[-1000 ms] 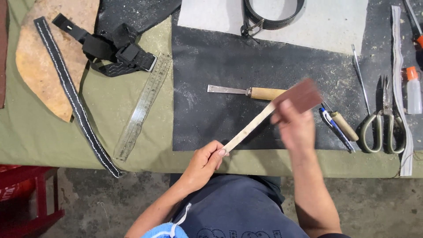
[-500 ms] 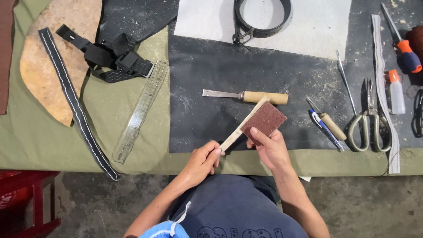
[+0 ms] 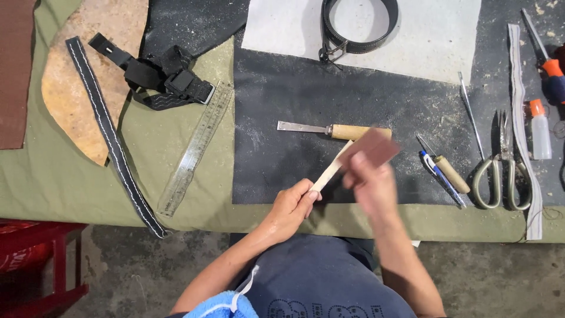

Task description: Sanding a thin wooden strip with sandpaper on a workshop table.

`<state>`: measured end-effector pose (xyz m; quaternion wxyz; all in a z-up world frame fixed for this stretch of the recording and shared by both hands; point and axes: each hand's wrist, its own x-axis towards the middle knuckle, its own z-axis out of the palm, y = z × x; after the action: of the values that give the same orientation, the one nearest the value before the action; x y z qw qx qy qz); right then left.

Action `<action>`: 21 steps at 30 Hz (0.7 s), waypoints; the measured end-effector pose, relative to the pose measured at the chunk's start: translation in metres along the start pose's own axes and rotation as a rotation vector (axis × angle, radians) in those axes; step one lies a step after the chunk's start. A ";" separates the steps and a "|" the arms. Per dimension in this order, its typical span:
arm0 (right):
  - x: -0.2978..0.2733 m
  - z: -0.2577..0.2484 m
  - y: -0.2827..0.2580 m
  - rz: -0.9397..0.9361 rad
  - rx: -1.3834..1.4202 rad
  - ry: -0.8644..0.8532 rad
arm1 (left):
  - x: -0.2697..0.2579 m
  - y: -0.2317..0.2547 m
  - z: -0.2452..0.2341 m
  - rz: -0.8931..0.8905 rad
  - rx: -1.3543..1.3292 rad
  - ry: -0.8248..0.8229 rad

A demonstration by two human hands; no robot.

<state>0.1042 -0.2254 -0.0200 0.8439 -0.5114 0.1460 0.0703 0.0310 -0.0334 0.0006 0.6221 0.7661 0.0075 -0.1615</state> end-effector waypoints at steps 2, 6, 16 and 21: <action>0.017 -0.002 -0.039 -0.079 0.065 0.056 | -0.001 0.000 -0.003 -0.025 -0.017 -0.007; 0.001 -0.003 -0.054 -0.143 -0.062 -0.035 | 0.005 0.007 -0.007 -0.104 -0.130 0.071; 0.005 -0.004 0.001 0.053 0.048 -0.015 | 0.013 0.007 0.014 -0.029 -0.081 -0.030; 0.056 -0.047 -0.054 -0.196 0.214 0.163 | 0.007 0.001 0.006 -0.078 -0.108 -0.011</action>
<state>0.1638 -0.2939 -0.0127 0.8818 -0.4343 0.1701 -0.0698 0.0362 -0.0407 -0.0010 0.6556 0.7297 0.0425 -0.1893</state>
